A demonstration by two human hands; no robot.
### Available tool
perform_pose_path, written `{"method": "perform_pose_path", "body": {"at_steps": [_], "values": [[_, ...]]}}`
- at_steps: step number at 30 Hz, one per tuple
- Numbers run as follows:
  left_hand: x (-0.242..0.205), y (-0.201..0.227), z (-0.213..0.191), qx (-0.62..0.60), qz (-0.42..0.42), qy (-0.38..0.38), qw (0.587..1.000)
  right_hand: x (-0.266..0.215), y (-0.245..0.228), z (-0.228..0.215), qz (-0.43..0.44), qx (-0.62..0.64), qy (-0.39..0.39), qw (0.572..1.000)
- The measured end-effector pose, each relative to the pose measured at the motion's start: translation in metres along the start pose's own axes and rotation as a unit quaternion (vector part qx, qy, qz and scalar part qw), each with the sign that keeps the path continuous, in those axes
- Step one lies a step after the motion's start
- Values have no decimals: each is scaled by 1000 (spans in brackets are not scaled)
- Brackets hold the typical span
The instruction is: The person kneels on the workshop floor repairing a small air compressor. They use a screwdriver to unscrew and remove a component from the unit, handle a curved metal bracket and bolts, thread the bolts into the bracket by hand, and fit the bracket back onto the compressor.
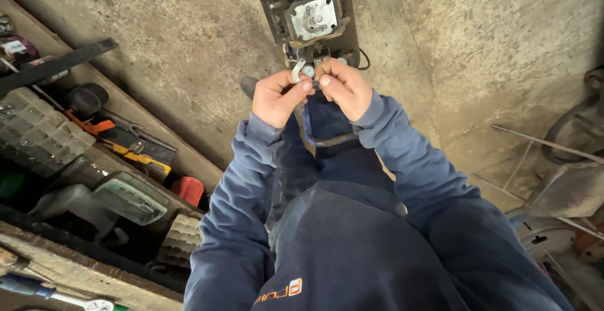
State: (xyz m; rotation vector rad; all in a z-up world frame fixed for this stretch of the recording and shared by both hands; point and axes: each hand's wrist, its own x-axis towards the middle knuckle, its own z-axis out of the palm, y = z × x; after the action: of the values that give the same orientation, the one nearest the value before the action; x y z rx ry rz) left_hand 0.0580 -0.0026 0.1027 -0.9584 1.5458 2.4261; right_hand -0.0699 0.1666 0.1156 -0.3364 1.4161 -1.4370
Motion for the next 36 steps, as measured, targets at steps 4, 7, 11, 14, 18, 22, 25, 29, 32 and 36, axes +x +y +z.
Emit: {"method": "perform_pose_path", "body": {"at_steps": [4,7,11,14,18,22,25,29,32,36], "values": [[1,-3,-1,-31,-11,-25,999,-2,-2,3,42,82,-8,996],[1,-3,-2,-87,-28,-51,994,-3,-1,3,48,171,-27,984],[2,3,0,-92,-17,-55,994,-4,5,0,54,167,-10,984],[1,5,-3,-70,-9,-28,997,-2,-11,1,-4,36,15,999],[-3,7,-6,-14,37,10,999,-2,-17,-1,-75,-84,58,992],[-7,8,-4,-21,29,26,999,-1,-15,-4,-48,-33,48,997],[-5,6,-4,-16,30,27,999,-1,-16,-3,-73,-89,44,992],[-3,2,-3,-19,34,27,999,0,-16,-3,-71,-81,44,993],[-2,3,-3,-23,28,26,999,2,-18,-1,-66,-61,35,995],[-2,2,-2,6,15,21,1000,0,-10,-1,-39,-59,56,996]]}}
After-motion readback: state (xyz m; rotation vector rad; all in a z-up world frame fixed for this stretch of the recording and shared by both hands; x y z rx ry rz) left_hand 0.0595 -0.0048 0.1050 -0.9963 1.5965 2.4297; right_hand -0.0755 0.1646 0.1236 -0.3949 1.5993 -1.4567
